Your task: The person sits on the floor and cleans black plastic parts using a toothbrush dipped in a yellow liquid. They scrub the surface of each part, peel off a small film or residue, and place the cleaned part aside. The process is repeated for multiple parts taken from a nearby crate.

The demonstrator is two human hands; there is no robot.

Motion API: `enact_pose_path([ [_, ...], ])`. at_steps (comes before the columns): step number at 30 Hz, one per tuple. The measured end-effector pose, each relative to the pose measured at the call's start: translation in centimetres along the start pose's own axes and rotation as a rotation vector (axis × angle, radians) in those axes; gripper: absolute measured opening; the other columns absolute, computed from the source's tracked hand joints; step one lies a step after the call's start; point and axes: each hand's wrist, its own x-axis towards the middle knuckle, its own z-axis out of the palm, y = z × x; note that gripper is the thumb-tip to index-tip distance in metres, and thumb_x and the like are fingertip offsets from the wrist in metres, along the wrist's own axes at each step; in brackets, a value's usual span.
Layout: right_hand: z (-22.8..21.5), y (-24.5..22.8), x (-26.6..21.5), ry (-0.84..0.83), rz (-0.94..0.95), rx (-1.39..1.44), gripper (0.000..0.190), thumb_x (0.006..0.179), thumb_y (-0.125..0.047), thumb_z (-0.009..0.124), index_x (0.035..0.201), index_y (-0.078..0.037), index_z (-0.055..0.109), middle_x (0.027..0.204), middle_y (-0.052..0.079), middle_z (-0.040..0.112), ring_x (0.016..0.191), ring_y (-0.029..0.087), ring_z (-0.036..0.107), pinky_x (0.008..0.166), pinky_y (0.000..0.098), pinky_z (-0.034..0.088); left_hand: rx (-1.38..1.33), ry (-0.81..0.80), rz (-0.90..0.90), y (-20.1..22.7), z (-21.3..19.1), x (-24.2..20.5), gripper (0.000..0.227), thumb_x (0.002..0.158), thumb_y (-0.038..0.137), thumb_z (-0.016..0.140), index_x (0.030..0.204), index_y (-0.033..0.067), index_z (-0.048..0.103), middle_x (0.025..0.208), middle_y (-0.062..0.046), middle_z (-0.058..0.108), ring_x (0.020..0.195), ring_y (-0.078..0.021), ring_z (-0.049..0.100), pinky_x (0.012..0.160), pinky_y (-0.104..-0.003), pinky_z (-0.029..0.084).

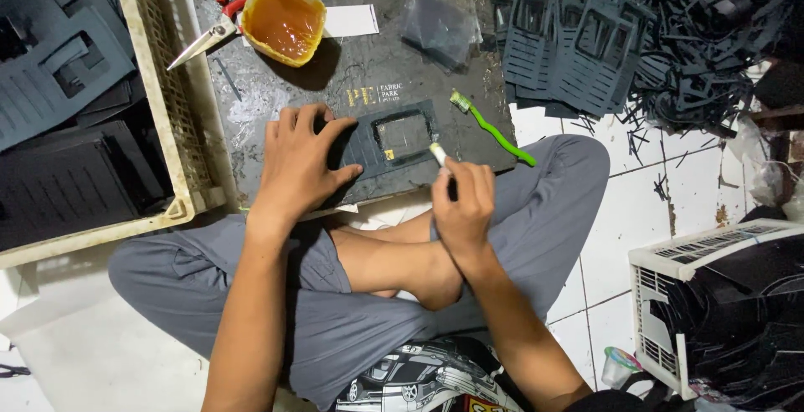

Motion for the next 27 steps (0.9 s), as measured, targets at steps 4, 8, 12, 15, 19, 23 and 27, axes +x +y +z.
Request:
enact_pose_path([
  [4,2.0,-1.1,-1.8,-0.009,-0.059,0.048,0.017,0.085,0.005,0.074,0.1,-0.002,0.073,0.087,0.012,0.066,0.075,0.031,0.064,0.072,0.0407,0.053,0.007,-0.002,-0.006,-0.3,0.4,0.1,0.069,0.067,0.045,0.087,0.129,0.0257,0.065,0.12,-0.005,0.052,0.114,-0.0335,0.048,0.089,-0.046,0.038],
  [8,1.5,-0.8,-1.2,-0.07,-0.075,0.109,0.015,0.085,0.005,0.073,0.099,-0.002,0.073,0.085,0.01,0.065,0.073,0.031,0.063,0.069,0.0402,0.051,0.0,-0.018,-0.014,-0.2,0.5,0.1,0.068,0.067,0.046,0.087,0.129,0.0245,0.066,0.121,-0.006,0.052,0.114,-0.0329,0.048,0.09,-0.045,0.038],
  [12,-0.5,0.2,0.3,-0.02,-0.031,-0.004,0.012,0.087,0.006,0.072,0.097,-0.001,0.071,0.083,0.011,0.063,0.071,0.031,0.061,0.07,0.04,0.05,0.011,-0.026,-0.029,-0.1,0.4,0.1,0.068,0.067,0.046,0.086,0.128,0.0259,0.066,0.122,-0.005,0.053,0.116,-0.033,0.049,0.09,-0.046,0.038],
  [15,-1.3,1.4,0.6,-0.005,-0.026,-0.029,0.015,0.085,0.007,0.074,0.098,0.0,0.071,0.082,0.012,0.062,0.072,0.032,0.062,0.07,0.0423,0.05,0.016,-0.024,-0.027,-0.1,0.4,0.2,0.068,0.067,0.046,0.087,0.129,0.0253,0.066,0.122,-0.006,0.054,0.116,-0.0338,0.05,0.09,-0.046,0.039],
  [19,-2.5,1.8,0.2,0.066,0.116,0.006,0.018,0.083,0.006,0.076,0.099,-0.002,0.073,0.084,0.011,0.067,0.074,0.031,0.066,0.07,0.038,0.052,0.021,0.004,-0.021,-0.1,0.1,-0.1,0.067,0.067,0.045,0.087,0.129,0.0266,0.067,0.121,-0.006,0.055,0.115,-0.0342,0.05,0.09,-0.047,0.04],
  [23,-2.5,4.6,-1.1,0.136,0.421,0.039,0.019,0.083,0.002,0.077,0.101,-0.004,0.075,0.079,0.012,0.071,0.068,0.029,0.068,0.064,0.0374,0.052,-0.044,0.0,-0.037,0.2,-0.6,0.0,0.061,0.074,0.042,0.084,0.13,0.0256,0.067,0.122,-0.008,0.059,0.117,-0.0353,0.053,0.093,-0.048,0.042],
  [27,-2.1,6.0,-0.9,0.129,0.5,0.026,0.018,0.082,-0.002,0.08,0.098,-0.004,0.075,0.074,0.015,0.072,0.068,0.034,0.071,0.061,0.0403,0.053,-0.09,0.024,-0.056,0.1,-0.5,0.1,0.052,0.084,0.041,0.077,0.133,0.0263,0.066,0.121,-0.009,0.063,0.12,-0.0343,0.056,0.093,-0.047,0.042],
])
